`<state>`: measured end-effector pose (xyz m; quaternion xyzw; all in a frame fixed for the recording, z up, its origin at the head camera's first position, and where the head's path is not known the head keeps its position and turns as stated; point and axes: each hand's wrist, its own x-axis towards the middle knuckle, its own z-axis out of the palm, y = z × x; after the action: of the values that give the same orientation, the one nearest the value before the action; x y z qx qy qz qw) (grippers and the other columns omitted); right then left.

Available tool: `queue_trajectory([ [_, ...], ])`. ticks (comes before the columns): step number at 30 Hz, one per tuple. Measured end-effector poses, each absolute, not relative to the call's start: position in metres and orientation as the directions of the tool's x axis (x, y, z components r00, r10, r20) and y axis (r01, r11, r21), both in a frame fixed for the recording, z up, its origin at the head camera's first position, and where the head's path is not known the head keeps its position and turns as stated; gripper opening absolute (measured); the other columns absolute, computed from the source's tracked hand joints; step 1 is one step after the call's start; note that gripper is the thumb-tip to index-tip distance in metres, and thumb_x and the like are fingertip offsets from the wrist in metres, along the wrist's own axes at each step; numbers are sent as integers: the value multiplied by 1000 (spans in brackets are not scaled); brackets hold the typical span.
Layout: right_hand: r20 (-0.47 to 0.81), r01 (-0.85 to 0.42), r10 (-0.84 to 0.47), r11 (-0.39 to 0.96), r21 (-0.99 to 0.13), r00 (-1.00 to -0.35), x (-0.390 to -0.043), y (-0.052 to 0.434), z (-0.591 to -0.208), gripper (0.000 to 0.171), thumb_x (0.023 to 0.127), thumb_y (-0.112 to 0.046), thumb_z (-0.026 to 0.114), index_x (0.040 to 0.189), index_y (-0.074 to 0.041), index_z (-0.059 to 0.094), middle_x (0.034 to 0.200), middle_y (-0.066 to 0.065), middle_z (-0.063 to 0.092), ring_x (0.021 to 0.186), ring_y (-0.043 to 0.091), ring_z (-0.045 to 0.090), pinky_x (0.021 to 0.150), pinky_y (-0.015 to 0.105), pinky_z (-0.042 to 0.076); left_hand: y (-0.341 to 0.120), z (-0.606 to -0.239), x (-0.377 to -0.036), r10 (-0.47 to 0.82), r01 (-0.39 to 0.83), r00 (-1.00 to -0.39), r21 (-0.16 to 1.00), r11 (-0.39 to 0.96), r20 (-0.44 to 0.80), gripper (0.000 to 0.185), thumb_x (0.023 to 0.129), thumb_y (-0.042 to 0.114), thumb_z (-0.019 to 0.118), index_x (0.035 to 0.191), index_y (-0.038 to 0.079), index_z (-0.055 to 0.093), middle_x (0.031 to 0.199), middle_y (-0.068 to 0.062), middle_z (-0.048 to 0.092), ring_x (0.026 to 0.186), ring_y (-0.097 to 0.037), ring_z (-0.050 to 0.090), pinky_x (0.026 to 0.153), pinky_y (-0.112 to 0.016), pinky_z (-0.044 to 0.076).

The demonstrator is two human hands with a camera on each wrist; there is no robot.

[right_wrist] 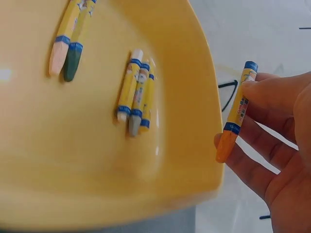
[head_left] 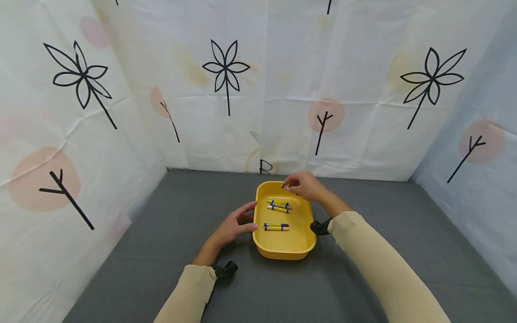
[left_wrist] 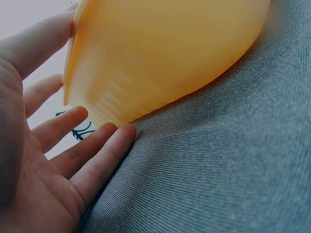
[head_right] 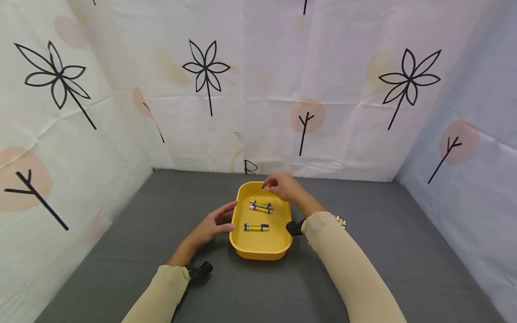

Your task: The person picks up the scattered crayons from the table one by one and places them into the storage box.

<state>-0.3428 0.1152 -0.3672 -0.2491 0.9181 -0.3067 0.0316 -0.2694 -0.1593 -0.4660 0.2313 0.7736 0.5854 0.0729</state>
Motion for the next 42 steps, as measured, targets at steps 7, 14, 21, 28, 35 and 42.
queue_trajectory([
  [7, 8, -451, -531, 712, -538, -848, -344, 100, -374, 15, 94, -7, 65, 107, -8, 70, 95, 2, 66, 87, 18, 60, 80, 35, 51, -158, -465, -270, 449, 272, -880, 941, 202, 158, 67, 93, 12, 65, 152, 11, 33, 153, -15, 33, 125, -36, 48, 102, -53, 39],
  [14, -58, -495, -600, 707, -505, -798, -344, 89, -381, 12, 91, -5, 67, 102, -8, 71, 88, 0, 64, 79, 16, 57, 75, 32, 51, -158, -466, -271, 448, 277, -879, 938, 208, 161, 68, 92, 15, 67, 152, 12, 34, 152, -13, 37, 123, -33, 50, 100, -49, 42],
  [21, -77, -509, -629, 690, -515, -774, -339, 85, -382, 11, 91, -5, 68, 101, -7, 72, 88, 2, 65, 72, 18, 58, 61, 27, 51, -157, -466, -271, 451, 287, -876, 936, 204, 171, 70, 92, 18, 68, 152, 11, 33, 152, -12, 37, 124, -34, 51, 99, -51, 43],
  [28, -75, -545, -668, 663, -514, -741, -338, 85, -381, 18, 90, -3, 66, 107, -2, 71, 89, 2, 66, 76, 17, 59, 68, 27, 50, -157, -466, -271, 441, 273, -884, 939, 208, 159, 69, 91, 16, 67, 152, 13, 34, 151, -11, 38, 124, -32, 51, 99, -49, 43],
  [35, -62, -469, -611, 665, -582, -789, -335, 97, -371, 21, 93, -5, 63, 113, -2, 69, 96, 4, 67, 83, 27, 64, 71, 32, 53, -157, -460, -269, 467, 269, -872, 942, 199, 150, 69, 93, 10, 65, 153, 6, 30, 152, -20, 33, 126, -40, 47, 100, -52, 41],
  [42, 27, -401, -517, 627, -668, -855, -331, 124, -365, 22, 96, -5, 60, 116, 2, 66, 101, 12, 67, 90, 31, 63, 77, 43, 54, -157, -456, -264, 462, 296, -869, 934, 200, 176, 69, 93, 16, 67, 152, 7, 33, 152, -18, 35, 124, -37, 49, 99, -49, 42],
])
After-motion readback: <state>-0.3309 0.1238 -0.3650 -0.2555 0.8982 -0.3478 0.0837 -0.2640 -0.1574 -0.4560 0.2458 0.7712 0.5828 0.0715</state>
